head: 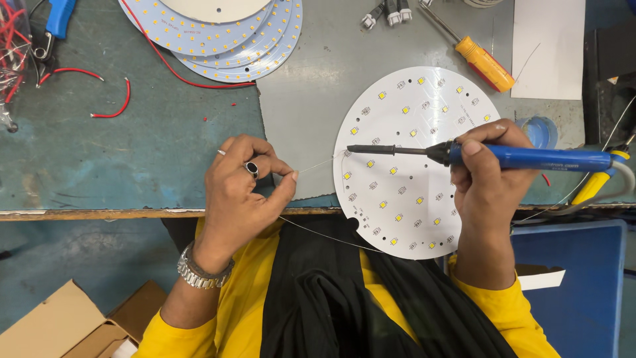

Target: The person solders wires onto round LED light boards at a workbench. They hold a soldering iron in one hand and solder wire in the other, apply solder to connection points on the board, use pliers to trim or position wires, and work through multiple boards one at a time.

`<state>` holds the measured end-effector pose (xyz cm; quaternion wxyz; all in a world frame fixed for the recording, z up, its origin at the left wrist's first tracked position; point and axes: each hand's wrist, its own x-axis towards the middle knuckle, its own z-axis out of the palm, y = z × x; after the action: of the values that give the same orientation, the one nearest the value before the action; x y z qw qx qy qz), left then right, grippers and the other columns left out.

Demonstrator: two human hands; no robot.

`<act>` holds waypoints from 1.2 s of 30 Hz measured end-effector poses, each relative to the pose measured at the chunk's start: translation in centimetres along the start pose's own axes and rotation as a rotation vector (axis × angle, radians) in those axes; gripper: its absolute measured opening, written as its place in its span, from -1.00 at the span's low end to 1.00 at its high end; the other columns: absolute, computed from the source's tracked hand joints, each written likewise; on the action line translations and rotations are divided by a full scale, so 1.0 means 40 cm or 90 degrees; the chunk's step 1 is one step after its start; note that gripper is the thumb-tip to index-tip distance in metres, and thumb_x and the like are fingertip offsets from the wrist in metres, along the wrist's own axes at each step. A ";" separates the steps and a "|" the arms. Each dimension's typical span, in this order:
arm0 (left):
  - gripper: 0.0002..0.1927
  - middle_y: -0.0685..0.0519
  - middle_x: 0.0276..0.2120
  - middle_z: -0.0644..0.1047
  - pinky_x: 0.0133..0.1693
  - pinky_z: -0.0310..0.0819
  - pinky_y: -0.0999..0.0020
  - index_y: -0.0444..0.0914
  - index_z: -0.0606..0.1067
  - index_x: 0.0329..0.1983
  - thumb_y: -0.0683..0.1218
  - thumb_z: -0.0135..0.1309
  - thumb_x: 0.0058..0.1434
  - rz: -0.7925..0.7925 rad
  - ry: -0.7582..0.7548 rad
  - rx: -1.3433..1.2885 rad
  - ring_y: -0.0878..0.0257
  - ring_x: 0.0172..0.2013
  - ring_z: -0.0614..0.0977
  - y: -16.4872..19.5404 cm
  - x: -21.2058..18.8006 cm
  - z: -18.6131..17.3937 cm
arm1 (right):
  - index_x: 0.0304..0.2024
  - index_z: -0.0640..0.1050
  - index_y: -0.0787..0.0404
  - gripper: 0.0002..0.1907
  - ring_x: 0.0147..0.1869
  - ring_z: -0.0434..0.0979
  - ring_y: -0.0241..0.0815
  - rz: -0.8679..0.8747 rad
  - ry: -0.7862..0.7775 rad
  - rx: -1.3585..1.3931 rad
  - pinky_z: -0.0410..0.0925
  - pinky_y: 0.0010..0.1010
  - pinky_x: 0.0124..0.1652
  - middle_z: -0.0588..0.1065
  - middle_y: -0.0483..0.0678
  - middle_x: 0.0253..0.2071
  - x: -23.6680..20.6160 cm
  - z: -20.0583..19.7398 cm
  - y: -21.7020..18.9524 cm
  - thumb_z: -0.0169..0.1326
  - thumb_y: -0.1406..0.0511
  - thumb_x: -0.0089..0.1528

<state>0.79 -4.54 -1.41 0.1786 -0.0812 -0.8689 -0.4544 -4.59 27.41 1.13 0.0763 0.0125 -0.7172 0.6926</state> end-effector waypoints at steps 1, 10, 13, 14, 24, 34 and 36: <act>-0.89 0.03 -0.29 0.49 -0.20 0.41 0.20 -0.25 0.60 -0.38 -0.19 0.32 0.05 0.004 0.006 -0.006 0.08 -0.23 0.52 -0.001 -0.001 0.000 | -0.23 0.44 0.32 -0.88 -0.59 0.31 -0.41 0.007 0.003 0.013 0.16 -0.65 -0.60 0.44 -0.06 -0.44 0.003 0.001 0.002 0.12 0.40 0.35; -0.87 0.03 -0.28 0.52 -0.21 0.39 0.23 -0.26 0.58 -0.40 -0.22 0.33 0.03 0.026 0.038 -0.048 0.10 -0.24 0.52 -0.009 -0.015 -0.014 | -0.31 0.40 0.26 -0.87 -0.61 0.21 -0.38 0.141 0.039 0.138 0.13 -0.56 -0.57 0.34 -0.10 -0.50 0.032 0.017 0.012 0.00 0.38 0.36; -0.87 0.03 -0.28 0.52 -0.21 0.39 0.23 -0.26 0.57 -0.40 -0.22 0.33 0.03 0.027 0.040 -0.055 0.10 -0.24 0.52 -0.010 -0.019 -0.020 | -0.29 0.41 0.24 -0.91 -0.62 0.20 -0.39 0.161 0.046 0.153 0.08 -0.58 -0.60 0.34 -0.11 -0.51 0.032 0.021 0.008 -0.04 0.38 0.34; -0.87 0.03 -0.27 0.52 -0.21 0.39 0.23 -0.26 0.58 -0.40 -0.22 0.33 0.03 0.028 0.042 -0.056 0.10 -0.24 0.52 -0.010 -0.020 -0.021 | -0.28 0.40 0.23 -0.92 -0.62 0.21 -0.39 0.160 0.047 0.159 0.08 -0.58 -0.60 0.36 -0.11 -0.49 0.032 0.022 0.008 -0.04 0.38 0.34; -0.87 0.03 -0.27 0.52 -0.20 0.40 0.23 -0.26 0.58 -0.40 -0.21 0.33 0.02 0.035 0.047 -0.068 0.10 -0.24 0.53 -0.016 -0.026 -0.030 | -0.27 0.43 0.28 -0.84 -0.63 0.18 -0.37 0.158 0.029 0.153 0.04 -0.56 -0.60 0.30 -0.12 -0.57 0.032 0.017 0.015 0.02 0.32 0.39; -0.88 0.03 -0.28 0.51 -0.18 0.41 0.23 -0.26 0.58 -0.39 -0.21 0.32 0.03 0.033 0.058 -0.066 0.09 -0.24 0.53 -0.015 -0.026 -0.034 | -0.27 0.44 0.27 -0.83 -0.65 0.18 -0.38 0.152 0.025 0.158 0.05 -0.57 -0.61 0.30 -0.12 -0.59 0.031 0.016 0.017 0.03 0.30 0.39; -0.88 0.03 -0.27 0.51 -0.17 0.41 0.23 -0.26 0.57 -0.39 -0.21 0.32 0.04 0.032 0.057 -0.069 0.10 -0.23 0.54 -0.017 -0.026 -0.033 | -0.28 0.44 0.28 -0.82 -0.64 0.18 -0.38 0.159 0.031 0.161 0.05 -0.57 -0.61 0.30 -0.13 -0.59 0.032 0.015 0.019 0.03 0.31 0.39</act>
<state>1.85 -6.00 -1.63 0.2242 -0.0918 -0.8317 -0.4996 -6.01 26.94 0.52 0.0052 -0.0840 -0.6181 0.7815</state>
